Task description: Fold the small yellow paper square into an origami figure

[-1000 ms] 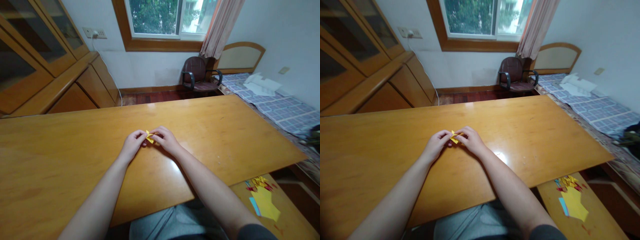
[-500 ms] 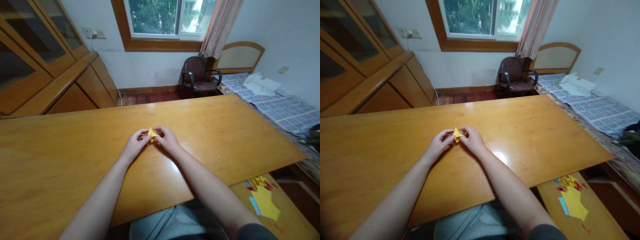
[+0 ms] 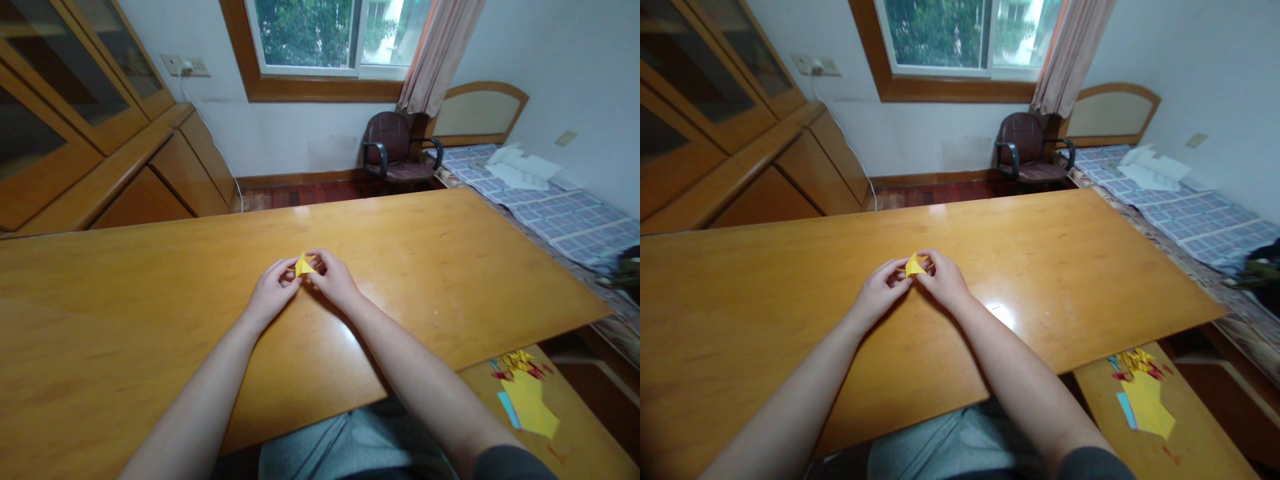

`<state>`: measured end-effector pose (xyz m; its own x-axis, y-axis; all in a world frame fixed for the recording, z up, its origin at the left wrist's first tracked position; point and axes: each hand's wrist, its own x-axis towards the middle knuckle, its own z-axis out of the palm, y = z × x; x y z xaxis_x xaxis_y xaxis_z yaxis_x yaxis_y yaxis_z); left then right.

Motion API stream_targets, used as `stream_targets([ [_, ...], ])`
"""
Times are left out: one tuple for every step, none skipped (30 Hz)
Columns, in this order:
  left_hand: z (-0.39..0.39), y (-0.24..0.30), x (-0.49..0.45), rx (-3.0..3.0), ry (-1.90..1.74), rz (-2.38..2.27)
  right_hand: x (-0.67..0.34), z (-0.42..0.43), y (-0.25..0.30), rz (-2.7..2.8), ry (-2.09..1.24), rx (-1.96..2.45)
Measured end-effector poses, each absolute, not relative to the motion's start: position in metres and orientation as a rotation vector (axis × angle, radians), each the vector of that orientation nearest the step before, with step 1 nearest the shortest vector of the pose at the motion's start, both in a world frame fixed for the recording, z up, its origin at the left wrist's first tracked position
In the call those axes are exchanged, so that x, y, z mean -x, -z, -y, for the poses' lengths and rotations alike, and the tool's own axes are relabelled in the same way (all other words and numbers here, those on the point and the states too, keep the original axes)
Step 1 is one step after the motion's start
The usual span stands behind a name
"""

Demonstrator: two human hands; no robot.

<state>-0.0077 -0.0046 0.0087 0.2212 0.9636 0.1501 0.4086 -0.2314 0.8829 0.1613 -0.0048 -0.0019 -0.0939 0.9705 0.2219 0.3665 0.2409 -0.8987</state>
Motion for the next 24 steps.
stream_targets([
  [0.0038, -0.0077, 0.0083, -1.773, -0.968, -1.281, -0.1611, 0.0049, 0.0017, 1.63, -0.854, 1.269],
  [0.0031, -0.0065, 0.009, -1.774, -0.974, -1.28, -0.1609, 0.005, 0.0017, 1.637, -0.849, 1.266],
  [0.0025, -0.0053, 0.0097, -1.769, -0.98, -1.274, -0.1607, 0.0053, 0.0019, 1.645, -0.839, 1.261],
  [0.002, -0.004, 0.0103, -1.758, -0.988, -1.268, -0.1605, 0.0056, 0.0022, 1.653, -0.823, 1.253],
  [0.0016, -0.003, 0.0108, -1.738, -0.998, -1.265, -0.1602, 0.0061, 0.0024, 1.66, -0.805, 1.241],
  [0.0015, -0.0023, 0.0111, -1.714, -1.005, -1.262, -0.16, 0.0066, 0.0026, 1.665, -0.787, 1.225],
  [0.0015, -0.0019, 0.0113, -1.689, -1.01, -1.262, -0.1597, 0.0073, 0.0026, 1.667, -0.769, 1.207],
  [0.0016, -0.0017, 0.0113, -1.667, -1.014, -1.265, -0.1595, 0.0081, 0.0024, 1.67, -0.751, 1.187],
  [0.0017, -0.0017, 0.0114, -1.655, -1.015, -1.271, -0.1594, 0.0089, 0.002, 1.676, -0.736, 1.166],
  [0.0017, -0.0019, 0.0114, -1.653, -1.017, -1.281, -0.1593, 0.0096, 0.0014, 1.688, -0.724, 1.144],
  [0.0017, -0.002, 0.0115, -1.661, -1.017, -1.291, -0.1593, 0.0102, 0.0007, 1.703, -0.711, 1.124],
  [0.0017, -0.002, 0.0117, -1.676, -1.019, -1.301, -0.1594, 0.0107, 0.0, 1.72, -0.7, 1.105],
  [0.0016, -0.0019, 0.0119, -1.693, -1.022, -1.309, -0.1597, 0.011, -0.0007, 1.738, -0.691, 1.086],
  [0.0014, -0.0017, 0.0121, -1.708, -1.023, -1.313, -0.1601, 0.0111, -0.0012, 1.756, -0.686, 1.066],
  [0.0013, -0.0015, 0.0123, -1.718, -1.022, -1.317, -0.1605, 0.0111, -0.0016, 1.77, -0.681, 1.047],
  [0.0013, -0.0012, 0.0124, -1.721, -1.018, -1.318, -0.161, 0.011, -0.0019, 1.78, -0.675, 1.029],
  [0.0014, -0.0011, 0.0125, -1.716, -1.013, -1.317, -0.1615, 0.0109, -0.0021, 1.786, -0.669, 1.013],
  [0.0015, -0.001, 0.0126, -1.705, -1.006, -1.313, -0.1619, 0.0107, -0.0022, 1.79, -0.667, 1.0],
  [0.0016, -0.0009, 0.0127, -1.688, -1.002, -1.306, -0.1623, 0.0107, -0.0022, 1.791, -0.667, 0.992],
  [0.0018, -0.0009, 0.0127, -1.67, -1.0, -1.297, -0.1626, 0.0106, -0.0022, 1.79, -0.671, 0.991],
  [0.0019, -0.001, 0.0127, -1.652, -1.0, -1.291, -0.1627, 0.0107, -0.0023, 1.789, -0.679, 0.997],
  [0.002, -0.001, 0.0128, -1.639, -1.003, -1.29, -0.1628, 0.0108, -0.0023, 1.788, -0.689, 1.011],
  [0.002, -0.0009, 0.0129, -1.63, -1.009, -1.294, -0.1628, 0.0109, -0.0023, 1.787, -0.698, 1.031],
  [0.0019, -0.0008, 0.013, -1.624, -1.018, -1.301, -0.1628, 0.011, -0.0024, 1.788, -0.706, 1.055],
])
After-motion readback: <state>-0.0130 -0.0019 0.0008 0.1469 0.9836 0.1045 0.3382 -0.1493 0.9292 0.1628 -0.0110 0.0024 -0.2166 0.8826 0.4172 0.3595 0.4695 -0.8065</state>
